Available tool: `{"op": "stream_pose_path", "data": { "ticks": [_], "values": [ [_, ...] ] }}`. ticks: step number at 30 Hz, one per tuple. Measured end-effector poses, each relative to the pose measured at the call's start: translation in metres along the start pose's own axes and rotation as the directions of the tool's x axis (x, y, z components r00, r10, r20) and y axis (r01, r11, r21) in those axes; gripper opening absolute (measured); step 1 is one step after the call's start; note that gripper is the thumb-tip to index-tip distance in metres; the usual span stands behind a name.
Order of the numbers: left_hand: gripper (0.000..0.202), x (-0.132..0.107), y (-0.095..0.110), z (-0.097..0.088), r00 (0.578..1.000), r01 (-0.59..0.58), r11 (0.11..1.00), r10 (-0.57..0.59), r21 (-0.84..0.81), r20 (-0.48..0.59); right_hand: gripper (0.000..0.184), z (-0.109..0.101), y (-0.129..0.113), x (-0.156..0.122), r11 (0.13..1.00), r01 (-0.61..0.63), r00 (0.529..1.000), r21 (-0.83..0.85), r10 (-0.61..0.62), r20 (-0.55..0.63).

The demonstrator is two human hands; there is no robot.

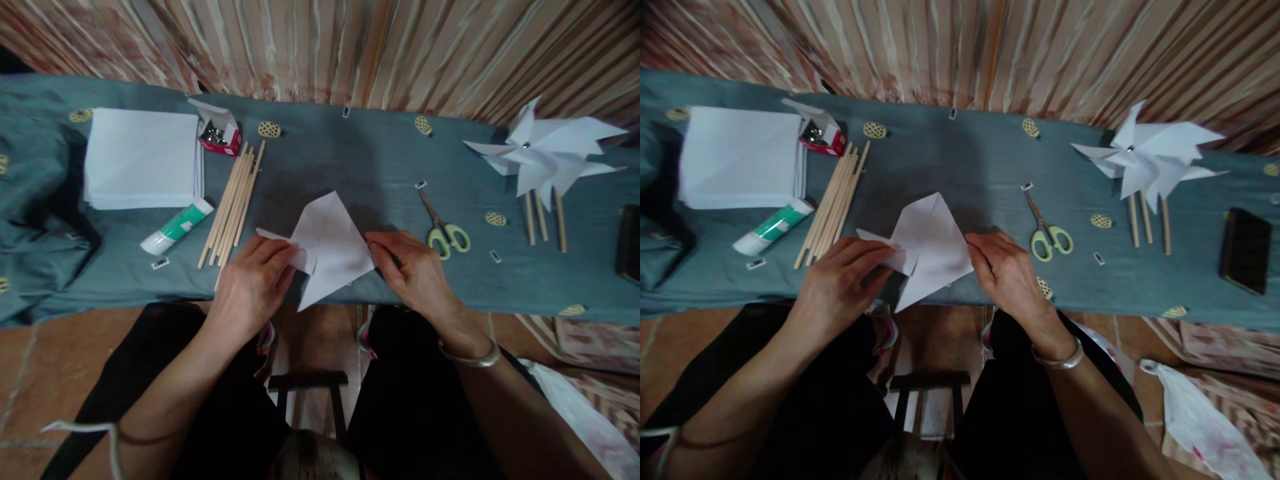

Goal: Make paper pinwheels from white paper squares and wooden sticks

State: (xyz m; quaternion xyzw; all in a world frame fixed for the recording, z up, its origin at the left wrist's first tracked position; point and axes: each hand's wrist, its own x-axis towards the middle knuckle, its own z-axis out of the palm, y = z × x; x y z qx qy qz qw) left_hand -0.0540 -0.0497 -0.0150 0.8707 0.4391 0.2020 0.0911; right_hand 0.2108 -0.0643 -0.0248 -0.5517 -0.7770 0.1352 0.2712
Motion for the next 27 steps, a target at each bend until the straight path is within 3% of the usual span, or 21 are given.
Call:
{"op": "stream_pose_path", "data": {
  "ticks": [4,7,11,18,27],
  "values": [
    [0.023,0.003,-0.002,-0.002,0.996,0.033,0.997,-0.027,0.069,-0.087,0.023,-0.005,-0.012,-0.020,0.999,-0.007,0.998,0.048,0.004,0.062],
    [0.021,0.000,0.011,0.000,0.990,-0.027,1.000,0.029,0.012,-0.138,0.022,-0.007,-0.015,-0.025,0.999,0.011,1.000,0.035,-0.012,0.029],
    [0.014,-0.009,0.033,0.012,0.979,-0.205,0.971,0.203,-0.124,-0.031,0.027,-0.006,-0.015,-0.023,0.997,0.073,0.997,0.036,-0.073,0.022],
    [0.011,-0.016,0.038,0.023,0.988,-0.138,0.985,0.144,-0.101,0.053,0.037,0.003,-0.016,-0.022,0.986,0.144,0.983,0.083,-0.152,0.098],
    [0.010,-0.020,0.036,0.019,0.993,-0.117,0.989,0.118,-0.092,-0.001,0.039,0.001,-0.012,-0.018,0.973,0.019,0.992,0.232,-0.048,0.119]
  ]
}}
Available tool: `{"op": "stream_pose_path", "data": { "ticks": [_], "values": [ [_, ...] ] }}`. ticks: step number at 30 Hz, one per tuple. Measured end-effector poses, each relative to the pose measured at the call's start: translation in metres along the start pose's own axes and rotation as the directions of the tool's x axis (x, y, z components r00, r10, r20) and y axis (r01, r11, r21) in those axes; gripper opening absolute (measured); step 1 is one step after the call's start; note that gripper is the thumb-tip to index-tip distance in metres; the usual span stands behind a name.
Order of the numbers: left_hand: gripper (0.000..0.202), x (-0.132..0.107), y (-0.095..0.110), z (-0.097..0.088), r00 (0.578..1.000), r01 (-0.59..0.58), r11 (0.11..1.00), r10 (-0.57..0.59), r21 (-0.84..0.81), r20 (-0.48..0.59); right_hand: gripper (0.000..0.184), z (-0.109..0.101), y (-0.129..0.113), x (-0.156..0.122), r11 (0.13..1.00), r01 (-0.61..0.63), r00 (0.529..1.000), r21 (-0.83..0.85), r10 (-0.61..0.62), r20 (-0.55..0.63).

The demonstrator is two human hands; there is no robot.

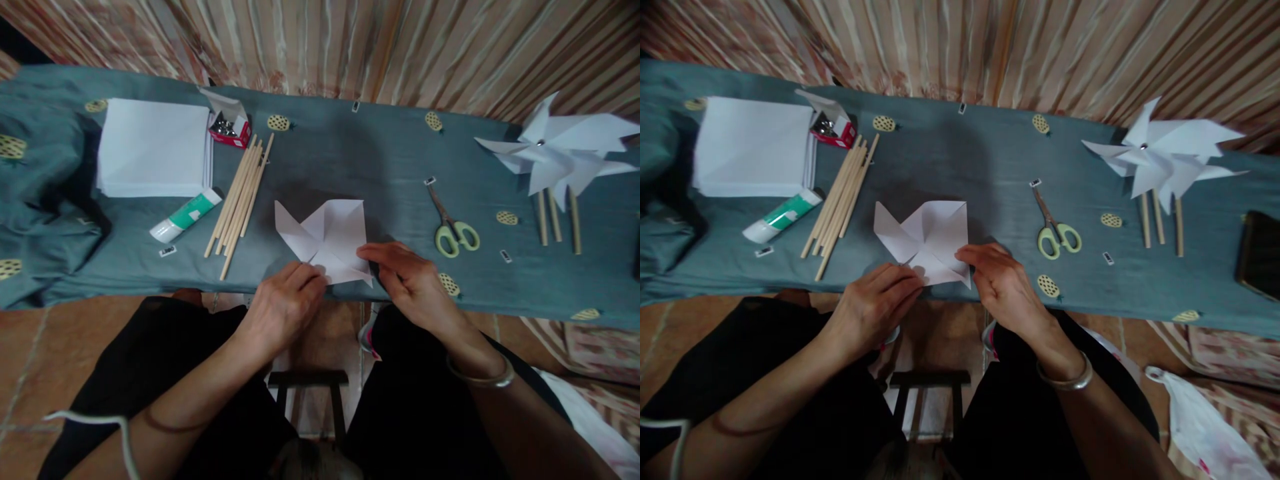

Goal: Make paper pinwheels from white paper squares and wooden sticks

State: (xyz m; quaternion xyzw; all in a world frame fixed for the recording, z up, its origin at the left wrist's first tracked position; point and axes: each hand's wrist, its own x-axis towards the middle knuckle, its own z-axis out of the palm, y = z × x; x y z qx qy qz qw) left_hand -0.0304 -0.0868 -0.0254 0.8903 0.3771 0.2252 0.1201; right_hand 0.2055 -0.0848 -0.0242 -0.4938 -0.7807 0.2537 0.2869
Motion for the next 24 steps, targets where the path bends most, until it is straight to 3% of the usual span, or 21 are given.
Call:
{"op": "stream_pose_path", "data": {
  "ticks": [7,12,17,24],
  "values": [
    [0.022,-0.003,0.000,0.002,1.000,0.000,0.999,0.000,0.048,-0.005,0.016,0.010,-0.008,0.007,0.931,-0.180,0.982,0.316,0.191,-0.005],
    [0.046,-0.002,0.003,-0.004,0.998,-0.016,1.000,0.017,-0.018,0.066,0.010,0.021,-0.012,0.014,0.929,-0.259,0.961,0.266,0.275,-0.024],
    [0.030,-0.003,0.003,-0.007,0.996,-0.075,0.994,0.079,-0.078,0.049,0.013,0.030,-0.014,0.016,0.973,-0.194,0.974,0.129,0.206,-0.091],
    [0.025,-0.005,0.001,0.002,0.998,-0.057,0.987,0.053,-0.149,-0.036,0.012,0.034,-0.018,0.017,0.995,0.022,0.988,-0.099,-0.037,-0.147]
  ]
}}
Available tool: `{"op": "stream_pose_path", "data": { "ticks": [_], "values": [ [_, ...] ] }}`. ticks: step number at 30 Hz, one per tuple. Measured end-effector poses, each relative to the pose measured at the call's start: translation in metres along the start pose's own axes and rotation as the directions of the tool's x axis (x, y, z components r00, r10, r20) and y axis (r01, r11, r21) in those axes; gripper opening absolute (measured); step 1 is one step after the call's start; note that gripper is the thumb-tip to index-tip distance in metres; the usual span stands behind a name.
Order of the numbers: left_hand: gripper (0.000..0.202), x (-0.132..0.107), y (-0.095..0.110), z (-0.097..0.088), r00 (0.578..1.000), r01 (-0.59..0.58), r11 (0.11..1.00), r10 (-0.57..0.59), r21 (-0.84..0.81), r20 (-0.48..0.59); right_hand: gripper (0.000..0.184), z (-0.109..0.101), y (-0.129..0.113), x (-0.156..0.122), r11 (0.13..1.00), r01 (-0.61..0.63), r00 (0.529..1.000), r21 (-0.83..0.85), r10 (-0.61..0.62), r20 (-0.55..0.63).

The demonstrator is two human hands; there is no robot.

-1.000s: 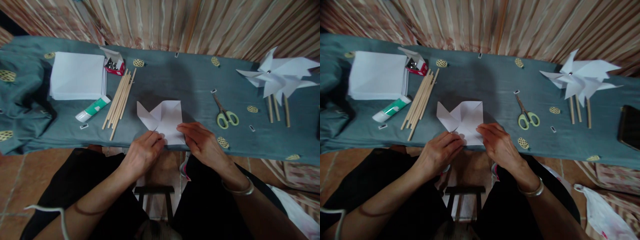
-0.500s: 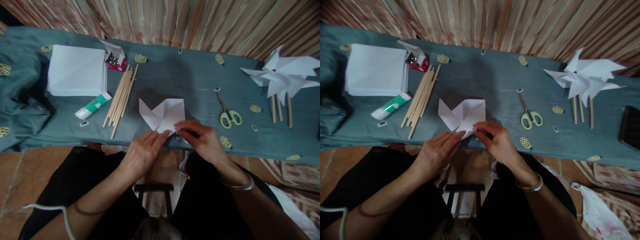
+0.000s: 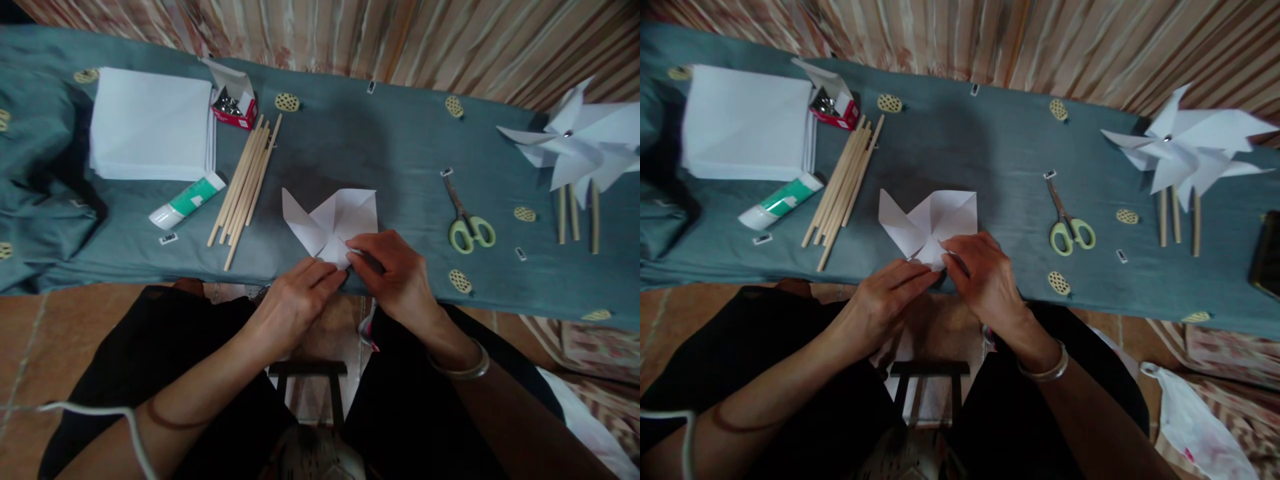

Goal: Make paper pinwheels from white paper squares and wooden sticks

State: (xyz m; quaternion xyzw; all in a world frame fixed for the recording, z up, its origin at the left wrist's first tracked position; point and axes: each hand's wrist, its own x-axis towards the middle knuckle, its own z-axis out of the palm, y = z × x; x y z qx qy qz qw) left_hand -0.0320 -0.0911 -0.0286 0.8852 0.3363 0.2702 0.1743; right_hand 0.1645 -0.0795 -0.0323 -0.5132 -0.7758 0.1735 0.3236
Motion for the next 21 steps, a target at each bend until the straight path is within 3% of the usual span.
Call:
{"op": "stream_pose_path", "data": {
  "ticks": [11,21],
  "values": [
    [0.023,0.0010,-0.0021,0.0036,0.996,0.086,0.990,-0.088,-0.108,-0.016,0.020,0.0062,0.0009,-0.0002,0.992,0.077,0.997,-0.097,-0.076,0.013],
    [0.023,0.0032,-0.0031,0.0017,0.987,0.157,0.973,-0.159,-0.170,0.001,0.015,0.0103,0.0033,0.0023,0.964,0.170,0.985,-0.205,-0.174,-0.002]
  ]
}}
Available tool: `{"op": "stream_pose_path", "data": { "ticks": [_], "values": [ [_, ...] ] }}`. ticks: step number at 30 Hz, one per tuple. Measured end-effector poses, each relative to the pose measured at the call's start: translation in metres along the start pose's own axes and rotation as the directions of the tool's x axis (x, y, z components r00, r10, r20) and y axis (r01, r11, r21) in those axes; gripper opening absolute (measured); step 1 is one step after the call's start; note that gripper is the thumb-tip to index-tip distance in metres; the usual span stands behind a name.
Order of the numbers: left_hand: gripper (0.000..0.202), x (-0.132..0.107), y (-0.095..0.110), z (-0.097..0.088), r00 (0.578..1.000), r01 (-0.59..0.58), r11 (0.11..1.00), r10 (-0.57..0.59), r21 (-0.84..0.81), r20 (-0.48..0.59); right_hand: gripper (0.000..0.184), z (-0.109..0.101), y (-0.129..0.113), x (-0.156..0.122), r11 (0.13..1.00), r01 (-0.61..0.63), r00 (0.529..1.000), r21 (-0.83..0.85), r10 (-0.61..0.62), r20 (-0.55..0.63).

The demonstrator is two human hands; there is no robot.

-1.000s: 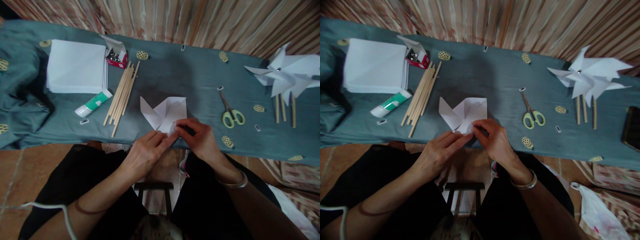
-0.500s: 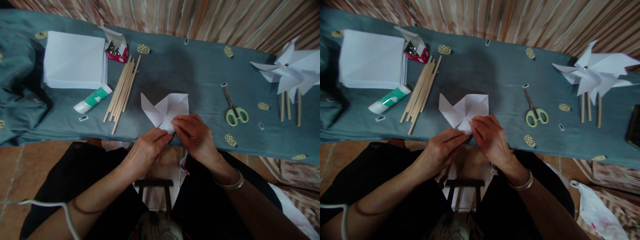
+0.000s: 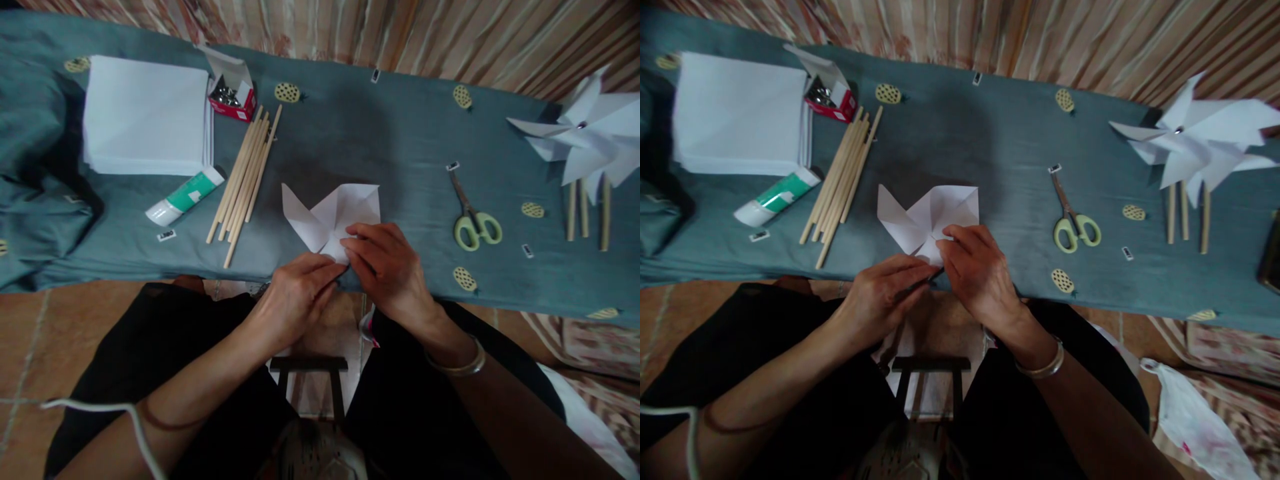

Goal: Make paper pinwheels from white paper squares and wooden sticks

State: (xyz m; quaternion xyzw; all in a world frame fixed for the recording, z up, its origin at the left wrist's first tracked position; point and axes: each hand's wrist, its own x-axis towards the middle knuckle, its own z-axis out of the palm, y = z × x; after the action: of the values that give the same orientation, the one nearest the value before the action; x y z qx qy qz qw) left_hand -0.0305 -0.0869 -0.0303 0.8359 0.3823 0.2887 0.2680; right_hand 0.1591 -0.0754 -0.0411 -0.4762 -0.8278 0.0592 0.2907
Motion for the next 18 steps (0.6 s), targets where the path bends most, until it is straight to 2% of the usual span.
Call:
{"op": "stream_pose_path", "data": {
  "ticks": [9,14,18],
  "values": [
    [0.024,0.0014,-0.0025,-0.0016,0.998,0.051,0.997,-0.049,-0.057,0.033,0.020,-0.0021,-0.0032,0.0018,0.999,-0.030,0.998,-0.019,0.031,0.061],
    [0.024,0.0041,-0.0028,-0.0035,0.994,0.100,0.990,-0.094,-0.096,0.063,0.019,-0.0018,-0.0039,0.0015,0.999,-0.014,0.998,-0.032,0.016,0.056],
    [0.023,0.0050,-0.0026,-0.0036,0.994,0.093,0.991,-0.087,-0.098,0.063,0.023,-0.0011,-0.0037,0.0010,0.999,-0.032,0.995,-0.016,0.033,0.090]
  ]
}}
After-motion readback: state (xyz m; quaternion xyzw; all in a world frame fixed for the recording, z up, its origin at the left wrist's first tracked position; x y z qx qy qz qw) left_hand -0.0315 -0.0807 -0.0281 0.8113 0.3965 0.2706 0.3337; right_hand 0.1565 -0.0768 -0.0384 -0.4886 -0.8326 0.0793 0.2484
